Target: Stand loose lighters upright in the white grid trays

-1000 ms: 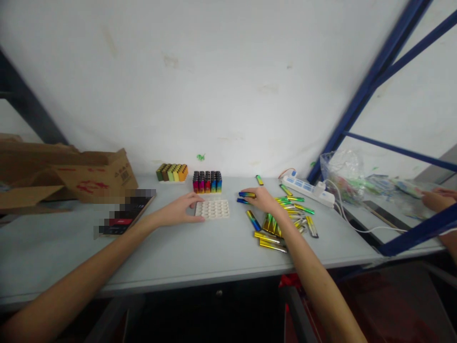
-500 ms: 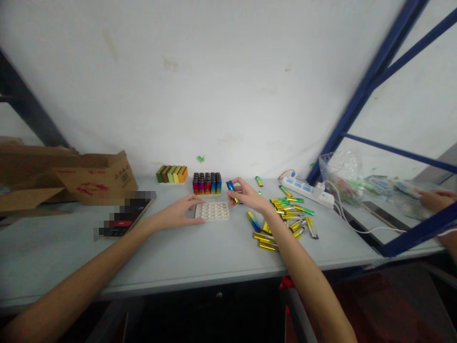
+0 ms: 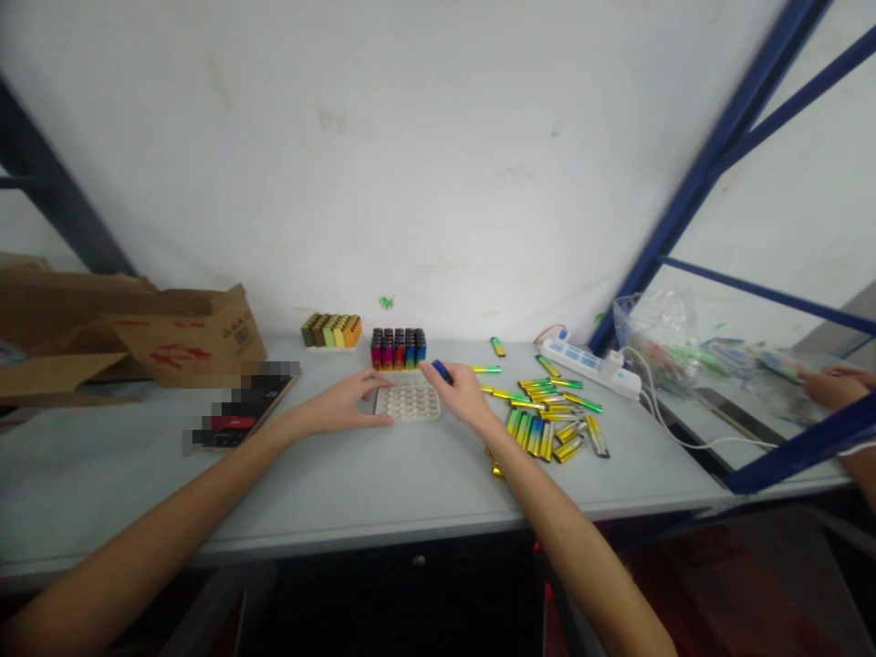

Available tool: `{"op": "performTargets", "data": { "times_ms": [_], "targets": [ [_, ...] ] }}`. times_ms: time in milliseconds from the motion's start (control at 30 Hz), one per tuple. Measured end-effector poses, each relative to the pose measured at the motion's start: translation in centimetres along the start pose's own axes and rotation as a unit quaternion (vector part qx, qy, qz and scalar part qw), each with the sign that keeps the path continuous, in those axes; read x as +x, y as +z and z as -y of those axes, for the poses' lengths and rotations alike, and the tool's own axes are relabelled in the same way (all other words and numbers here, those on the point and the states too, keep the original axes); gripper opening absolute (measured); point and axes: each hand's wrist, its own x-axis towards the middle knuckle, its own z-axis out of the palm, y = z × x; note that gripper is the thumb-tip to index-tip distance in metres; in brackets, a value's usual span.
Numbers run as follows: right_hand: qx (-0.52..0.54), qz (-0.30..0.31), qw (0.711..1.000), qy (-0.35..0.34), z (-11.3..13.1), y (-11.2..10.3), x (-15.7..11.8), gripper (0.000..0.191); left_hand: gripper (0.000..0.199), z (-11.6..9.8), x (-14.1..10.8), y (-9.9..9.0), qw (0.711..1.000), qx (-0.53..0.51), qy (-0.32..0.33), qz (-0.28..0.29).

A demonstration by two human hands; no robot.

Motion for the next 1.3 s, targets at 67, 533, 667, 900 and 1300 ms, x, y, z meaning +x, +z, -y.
{"op": "performTargets", "data": {
  "times_ms": [67,533,667,900,1300],
  "targets": [
    [-0.045,-0.03,0.999,-0.005,0.1,0.1,-0.1,0.058,0.074,0.1,0.0,0.0,1.0,-0.001,0.0,-0.004],
    [-0.07,-0.059,0.996,0.002,-0.8,0.1,0.2,0.046,0.075,-0.1,0.0,-0.1,1.0,-0.001,-0.003,0.001],
    [-0.144,-0.073,0.986,-0.046,-1.7,-0.2,1.2,0.054,0.078,0.0,-0.1,-0.2,1.0,-0.002,-0.003,0.01],
    [-0.325,-0.067,0.941,-0.067,-3.2,-1.7,5.3,0.048,0.084,0.0,-0.5,-0.8,1.0,0.009,-0.026,0.0],
    [-0.029,0.132,0.97,-0.203,3.1,3.2,2.6,0.037,0.078,0.2,-0.3,-1.0,0.999,-0.031,-0.04,-0.008]
  ]
}}
